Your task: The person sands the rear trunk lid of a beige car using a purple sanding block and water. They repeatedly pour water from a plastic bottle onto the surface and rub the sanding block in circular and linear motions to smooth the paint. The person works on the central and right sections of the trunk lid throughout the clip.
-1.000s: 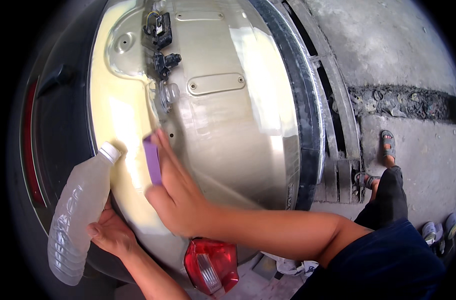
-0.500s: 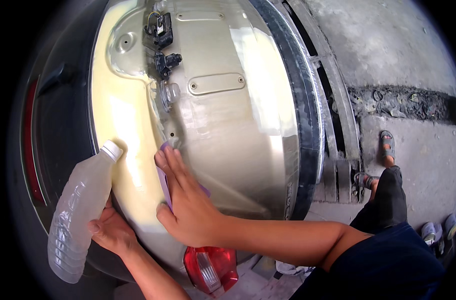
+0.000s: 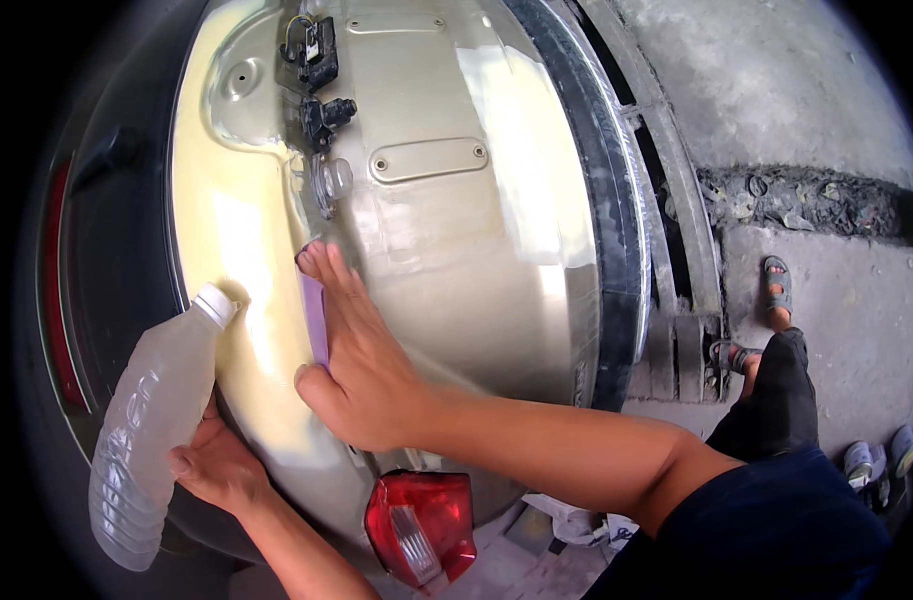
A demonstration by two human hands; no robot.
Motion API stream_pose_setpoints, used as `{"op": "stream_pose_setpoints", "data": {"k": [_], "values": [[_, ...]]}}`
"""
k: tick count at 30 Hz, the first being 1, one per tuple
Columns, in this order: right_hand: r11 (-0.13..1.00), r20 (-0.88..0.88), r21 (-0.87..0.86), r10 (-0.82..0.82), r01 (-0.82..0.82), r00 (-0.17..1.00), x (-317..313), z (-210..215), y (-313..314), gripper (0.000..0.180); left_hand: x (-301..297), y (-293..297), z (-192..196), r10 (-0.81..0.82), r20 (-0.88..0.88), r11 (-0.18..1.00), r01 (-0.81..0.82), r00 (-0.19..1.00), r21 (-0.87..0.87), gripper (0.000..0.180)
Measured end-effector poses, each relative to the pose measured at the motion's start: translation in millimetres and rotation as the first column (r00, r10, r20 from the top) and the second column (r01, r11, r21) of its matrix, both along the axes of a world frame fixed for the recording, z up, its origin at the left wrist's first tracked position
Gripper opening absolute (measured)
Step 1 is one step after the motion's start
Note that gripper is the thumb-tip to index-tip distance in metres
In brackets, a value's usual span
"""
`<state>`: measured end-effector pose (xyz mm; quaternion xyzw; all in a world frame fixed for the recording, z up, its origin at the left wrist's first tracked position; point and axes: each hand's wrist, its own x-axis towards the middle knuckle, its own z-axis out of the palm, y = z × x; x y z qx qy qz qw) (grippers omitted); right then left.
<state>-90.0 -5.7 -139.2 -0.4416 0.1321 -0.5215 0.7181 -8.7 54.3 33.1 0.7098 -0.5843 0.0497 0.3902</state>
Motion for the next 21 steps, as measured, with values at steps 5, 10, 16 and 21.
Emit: {"op": "stream_pose_setpoints", "data": {"k": [5, 10, 16, 21], "values": [[0.997, 0.028, -0.034, 0.075, -0.074, 0.997, -22.3, -4.3, 27.0, 0.080, 3.9, 4.7, -1.3, 0.010, -0.016, 1.000, -0.011, 1.000, -0.024, 0.074], [0.991, -0.085, -0.075, -0.113, 0.106, 0.990, 7.8, 2.0, -4.2, 0.079, -4.1, -4.6, -4.1, 0.011, -0.021, 1.000, -0.011, 1.000, -0.029, 0.075], [0.985, 0.048, -0.092, -0.145, 0.149, 0.988, 10.0, -9.0, -2.9, 0.082, -2.3, -1.6, -1.7, 0.009, -0.022, 1.000, -0.010, 1.000, -0.014, 0.075], [0.985, 0.160, -0.135, -0.085, 0.107, 0.984, 2.4, -25.5, 13.1, 0.083, 1.1, 2.1, -0.4, 0.024, -0.025, 0.999, -0.024, 0.999, -0.022, 0.076]]}}
